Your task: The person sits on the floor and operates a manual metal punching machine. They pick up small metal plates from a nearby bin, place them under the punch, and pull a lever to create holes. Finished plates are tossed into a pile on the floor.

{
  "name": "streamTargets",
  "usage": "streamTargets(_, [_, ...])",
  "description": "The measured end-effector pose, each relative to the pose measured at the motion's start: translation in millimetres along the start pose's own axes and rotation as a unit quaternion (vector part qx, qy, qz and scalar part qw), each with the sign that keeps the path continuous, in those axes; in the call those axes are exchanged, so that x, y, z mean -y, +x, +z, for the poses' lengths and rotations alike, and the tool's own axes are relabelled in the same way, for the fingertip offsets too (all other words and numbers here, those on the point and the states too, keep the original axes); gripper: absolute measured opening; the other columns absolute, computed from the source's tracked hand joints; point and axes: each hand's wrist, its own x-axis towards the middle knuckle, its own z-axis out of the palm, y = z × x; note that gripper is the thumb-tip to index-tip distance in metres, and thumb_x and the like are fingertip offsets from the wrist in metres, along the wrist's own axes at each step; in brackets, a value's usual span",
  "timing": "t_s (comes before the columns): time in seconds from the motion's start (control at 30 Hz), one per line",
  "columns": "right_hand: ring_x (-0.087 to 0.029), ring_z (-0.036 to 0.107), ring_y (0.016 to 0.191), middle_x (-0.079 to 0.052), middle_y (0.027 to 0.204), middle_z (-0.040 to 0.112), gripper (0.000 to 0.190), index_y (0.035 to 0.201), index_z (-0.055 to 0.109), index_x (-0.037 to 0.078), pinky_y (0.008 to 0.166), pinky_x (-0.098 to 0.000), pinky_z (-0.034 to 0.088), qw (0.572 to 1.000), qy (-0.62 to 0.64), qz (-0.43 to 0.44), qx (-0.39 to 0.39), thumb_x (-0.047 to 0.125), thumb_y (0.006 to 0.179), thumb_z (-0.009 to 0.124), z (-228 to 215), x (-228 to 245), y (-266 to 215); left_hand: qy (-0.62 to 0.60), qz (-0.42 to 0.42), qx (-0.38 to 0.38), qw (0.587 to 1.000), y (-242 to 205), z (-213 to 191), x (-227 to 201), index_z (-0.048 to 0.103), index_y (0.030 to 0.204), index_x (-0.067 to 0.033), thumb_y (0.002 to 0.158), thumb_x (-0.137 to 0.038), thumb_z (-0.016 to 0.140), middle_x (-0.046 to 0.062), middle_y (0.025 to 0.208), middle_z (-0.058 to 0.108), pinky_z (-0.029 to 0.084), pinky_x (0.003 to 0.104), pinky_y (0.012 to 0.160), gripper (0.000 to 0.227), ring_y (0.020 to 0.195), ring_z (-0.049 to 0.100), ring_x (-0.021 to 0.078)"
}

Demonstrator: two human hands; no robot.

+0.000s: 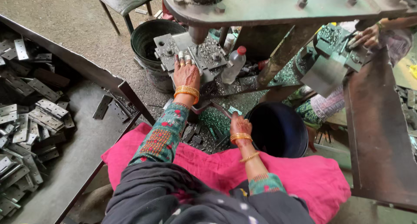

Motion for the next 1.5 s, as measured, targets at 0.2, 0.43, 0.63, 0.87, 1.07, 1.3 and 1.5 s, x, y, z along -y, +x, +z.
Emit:
streamTargets(0.2, [-0.039,0.073,0.092,-0.019,0.097,0.071,0.017,0.112,0.060,0.005,0.077,-0.0519,0.057,0.999,-0.026,-0.011,-0.047,0.015,0.102,0.049,-6.9,13.7,-2.8,0.082,-0.012,-0.061,0.995,14.4,-0.2,6.2,0.068,0.128,-0.0025,0.093,-0.016,0.051,0.019,0.152,0.053,0.017,0.047,0.121,0.042,0.147,0.039,0.0345])
streamTargets(0.43, [-0.040,0.073,0.091,-0.020,0.099,0.071,0.023,0.117,0.058,0.004,0.076,-0.0523,0.058,1.000,0.027,-0.002,-0.014,0.013,0.098,0.050,-9.8,15.4,1.2,-0.026,-0.015,-0.026,0.999,-2.5,-9.7,7.8,0.069,0.129,-0.0028,0.098,-0.018,0.048,0.018,0.150,0.053,0.014,0.049,0.126,0.040,0.148,0.038,0.0357])
streamTargets(0.63, [-0.037,0.073,0.094,-0.016,0.099,0.072,0.015,0.112,0.058,0.007,0.080,-0.0527,0.056,0.997,-0.023,-0.027,-0.069,0.014,0.101,0.049,-25.1,15.7,5.2,0.068,-0.031,-0.037,0.997,24.7,-12.0,4.9,0.072,0.121,-0.0048,0.093,-0.019,0.050,0.018,0.150,0.053,0.016,0.049,0.121,0.039,0.146,0.041,0.0353])
streamTargets(0.87, [-0.041,0.072,0.086,-0.023,0.098,0.069,0.031,0.123,0.055,0.001,0.071,-0.0507,0.058,0.997,0.047,-0.036,-0.052,0.007,0.094,0.051,34.8,8.2,13.2,0.032,-0.032,0.071,0.996,43.9,-3.8,12.0,0.066,0.133,-0.0051,0.096,-0.018,0.053,0.016,0.151,0.052,0.020,0.049,0.122,0.042,0.143,0.043,0.0342])
streamTargets(1.07, [-0.030,0.069,0.090,-0.011,0.097,0.068,0.017,0.110,0.061,0.010,0.077,-0.0465,0.054,0.985,-0.081,-0.035,-0.151,0.014,0.096,0.052,-6.1,7.7,-4.8,-0.056,-0.009,-0.122,0.991,7.0,-44.7,26.8,0.068,0.122,-0.0059,0.084,-0.026,0.067,0.014,0.143,0.057,0.023,0.049,0.120,0.043,0.140,0.045,0.0340])
streamTargets(1.3, [-0.025,0.066,0.095,-0.004,0.095,0.065,0.008,0.100,0.062,0.017,0.082,-0.0441,0.051,0.962,-0.168,-0.039,-0.213,0.019,0.098,0.054,-65.2,31.8,-12.0,-0.255,-0.132,0.106,0.952,-127.3,-40.7,154.0,0.075,0.109,-0.0115,0.093,-0.036,0.062,0.017,0.109,0.072,0.052,0.052,0.094,0.031,0.108,0.068,0.0389])
streamTargets(1.5, [-0.026,0.068,0.091,-0.004,0.095,0.066,0.011,0.103,0.063,0.015,0.078,-0.0441,0.052,0.961,-0.194,-0.039,-0.192,0.021,0.099,0.055,-68.3,38.6,-9.5,0.033,-0.311,0.175,0.934,-164.3,53.2,314.1,0.076,0.098,-0.0072,0.072,-0.016,0.078,0.019,0.107,0.073,0.059,0.044,0.086,0.028,0.103,0.071,0.0350])
